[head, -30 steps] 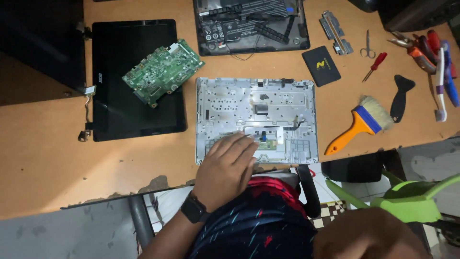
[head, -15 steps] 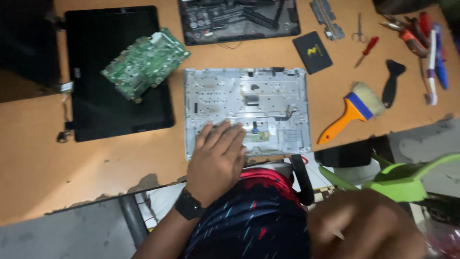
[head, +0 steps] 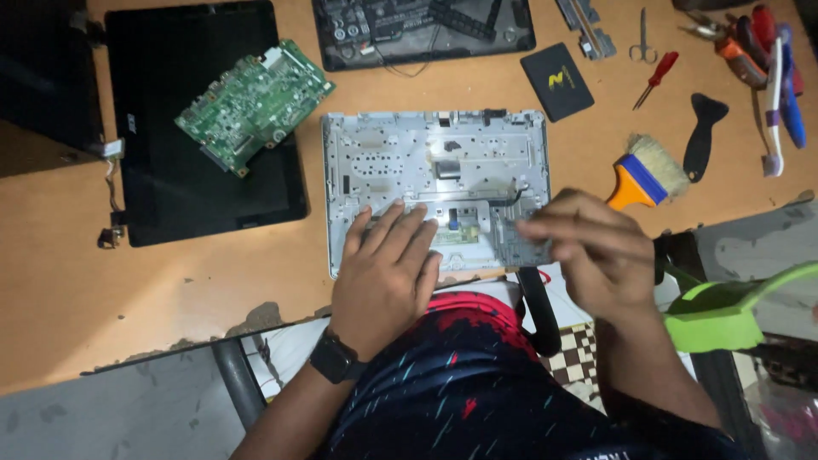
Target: Removing internal components and disconnecting cables from a laptop chassis using a screwdriver.
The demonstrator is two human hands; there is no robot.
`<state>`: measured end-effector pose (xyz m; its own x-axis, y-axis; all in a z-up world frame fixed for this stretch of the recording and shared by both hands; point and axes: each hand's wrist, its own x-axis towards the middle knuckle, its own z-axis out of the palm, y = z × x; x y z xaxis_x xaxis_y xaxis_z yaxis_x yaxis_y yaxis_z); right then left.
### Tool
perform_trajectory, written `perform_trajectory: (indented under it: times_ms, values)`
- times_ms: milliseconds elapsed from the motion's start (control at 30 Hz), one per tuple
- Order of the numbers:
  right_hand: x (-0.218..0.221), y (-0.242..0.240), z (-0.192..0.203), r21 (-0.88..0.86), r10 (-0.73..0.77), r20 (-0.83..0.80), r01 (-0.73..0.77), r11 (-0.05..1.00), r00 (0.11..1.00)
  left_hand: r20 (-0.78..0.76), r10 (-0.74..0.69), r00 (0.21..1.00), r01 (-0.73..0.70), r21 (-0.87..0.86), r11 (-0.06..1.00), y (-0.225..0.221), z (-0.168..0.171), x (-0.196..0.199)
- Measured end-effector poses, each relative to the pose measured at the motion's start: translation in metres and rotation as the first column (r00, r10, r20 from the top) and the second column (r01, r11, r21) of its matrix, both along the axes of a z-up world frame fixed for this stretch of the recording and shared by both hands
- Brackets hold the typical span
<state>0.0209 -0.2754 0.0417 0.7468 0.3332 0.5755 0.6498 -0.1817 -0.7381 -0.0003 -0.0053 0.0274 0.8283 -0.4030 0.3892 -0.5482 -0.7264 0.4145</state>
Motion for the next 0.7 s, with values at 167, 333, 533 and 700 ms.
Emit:
perform_trajectory:
  times_ms: [167, 333, 533, 700]
  values:
    - [0.006, 0.015, 0.003, -0.122, -0.183, -0.018, 0.180, 0.976, 0.983, 0.012, -0.031, 0.999, 0.032, -0.012, 0.999, 0.001, -0.002, 0.002]
    - [0.006, 0.014, -0.012, -0.126, -0.258, -0.076, 0.247, 0.961, 0.963, 0.019, -0.050, 0.999, 0.050, -0.047, 0.998, -0.004, 0.007, 0.009]
    - [0.008, 0.020, -0.005, -0.173, -0.274, -0.053, 0.262, 0.950, 0.960, 0.108, -0.213, 0.971, 0.225, -0.118, 0.967, -0.026, -0.003, 0.026]
    - [0.012, 0.014, -0.010, -0.160, -0.268, -0.045, 0.258, 0.953, 0.962, 0.096, -0.123, 0.988, 0.120, 0.036, 0.992, -0.043, -0.010, 0.035]
